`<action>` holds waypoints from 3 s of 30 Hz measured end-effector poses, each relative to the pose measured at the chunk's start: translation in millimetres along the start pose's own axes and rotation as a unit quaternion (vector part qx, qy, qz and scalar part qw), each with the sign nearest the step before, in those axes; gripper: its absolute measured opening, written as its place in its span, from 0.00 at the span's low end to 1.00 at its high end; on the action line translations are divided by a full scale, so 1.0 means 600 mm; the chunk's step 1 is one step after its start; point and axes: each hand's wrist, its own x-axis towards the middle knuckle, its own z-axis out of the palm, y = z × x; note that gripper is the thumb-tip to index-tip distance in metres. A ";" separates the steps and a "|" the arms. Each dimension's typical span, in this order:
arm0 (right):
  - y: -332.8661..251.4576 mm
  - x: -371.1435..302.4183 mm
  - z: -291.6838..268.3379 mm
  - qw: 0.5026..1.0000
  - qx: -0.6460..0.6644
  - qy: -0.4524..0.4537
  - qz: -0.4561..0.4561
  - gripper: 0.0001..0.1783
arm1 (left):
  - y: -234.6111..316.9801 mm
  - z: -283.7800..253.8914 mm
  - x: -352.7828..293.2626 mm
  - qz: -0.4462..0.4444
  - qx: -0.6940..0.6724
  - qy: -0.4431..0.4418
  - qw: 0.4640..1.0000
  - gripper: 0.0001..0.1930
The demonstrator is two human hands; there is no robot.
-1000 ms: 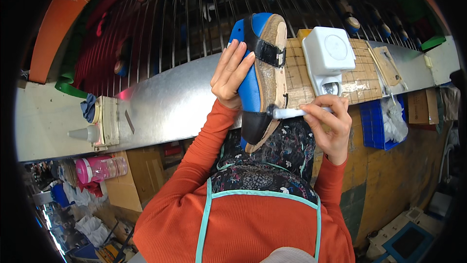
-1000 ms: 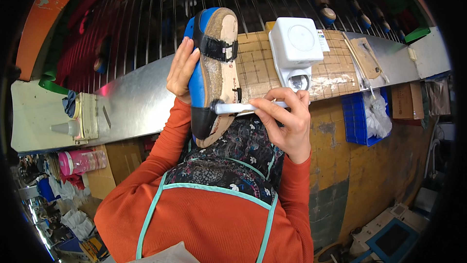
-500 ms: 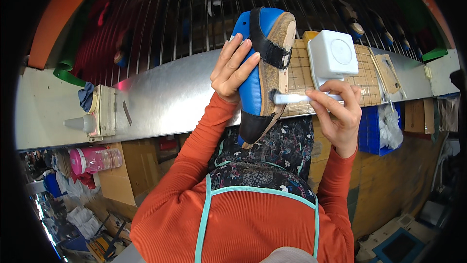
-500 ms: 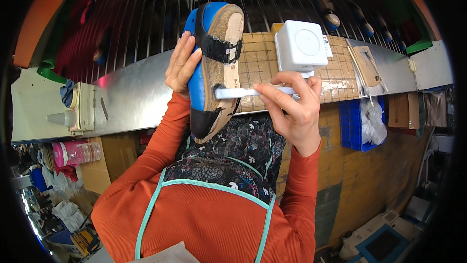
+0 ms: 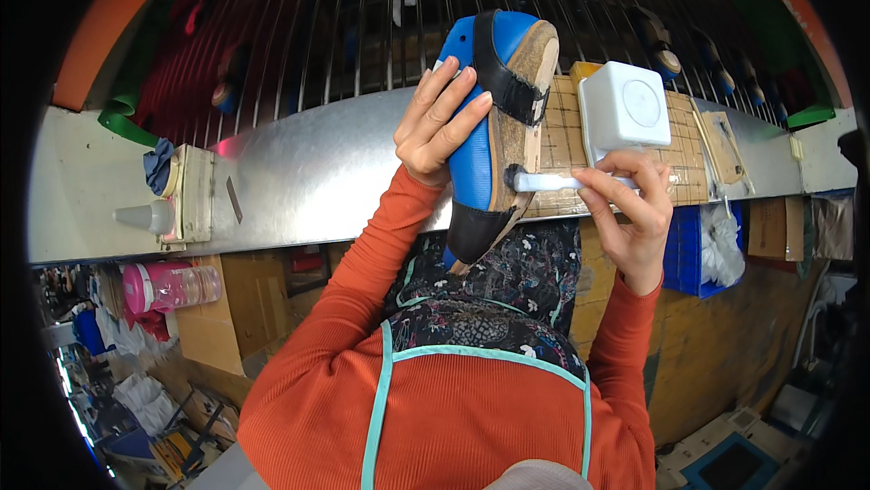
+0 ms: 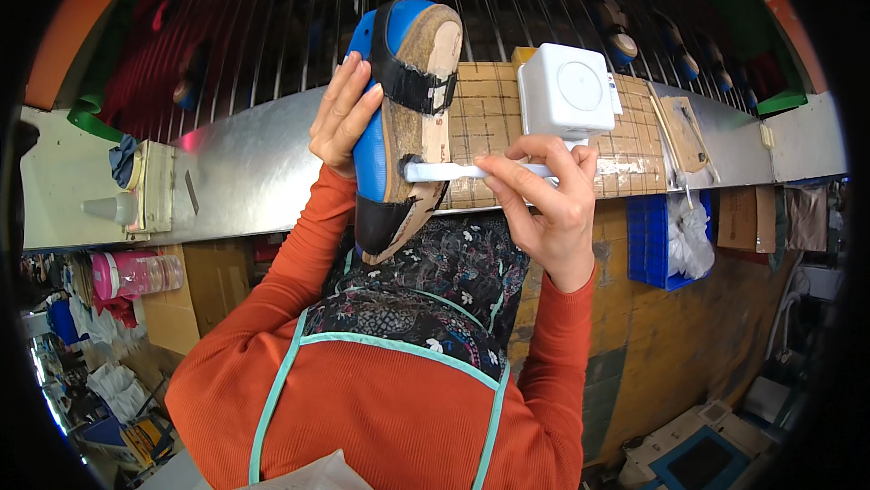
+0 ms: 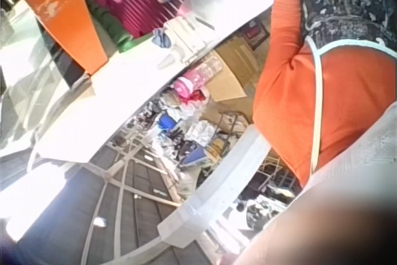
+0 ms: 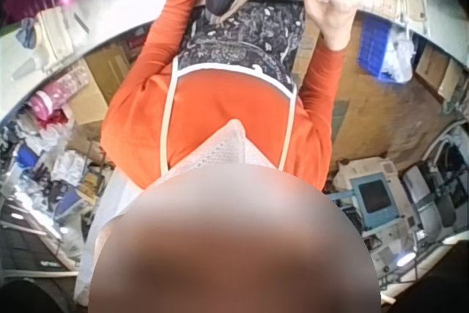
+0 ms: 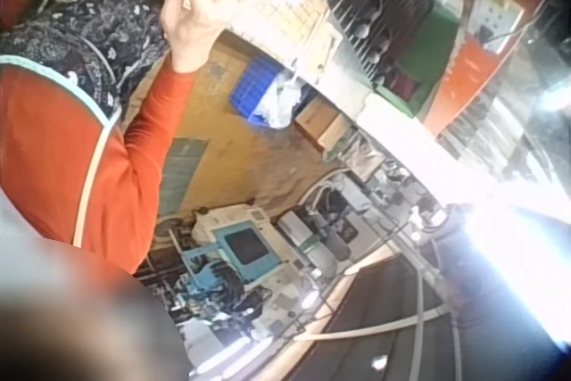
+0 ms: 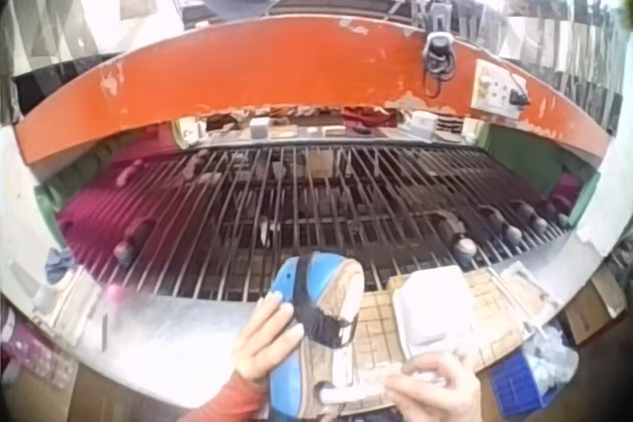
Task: The person repeatedly applies glue to the sole and strap of a blue and black sandal using a small brush. They dip the brush into a white glue container, spread glue on the sandal, and repeat the process multiple times.
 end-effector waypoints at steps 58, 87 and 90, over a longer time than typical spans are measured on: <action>-0.032 -0.051 0.065 0.967 0.101 0.136 0.188 0.13 | 0.006 0.039 -0.020 -0.124 0.154 -0.013 0.980 0.18; -0.027 -0.035 0.050 0.959 0.121 0.176 0.188 0.11 | 0.017 0.048 0.001 -0.156 0.129 -0.057 0.978 0.27; -0.025 -0.034 0.054 0.968 0.092 0.156 0.172 0.12 | 0.015 0.047 -0.001 -0.161 0.132 -0.066 0.976 0.29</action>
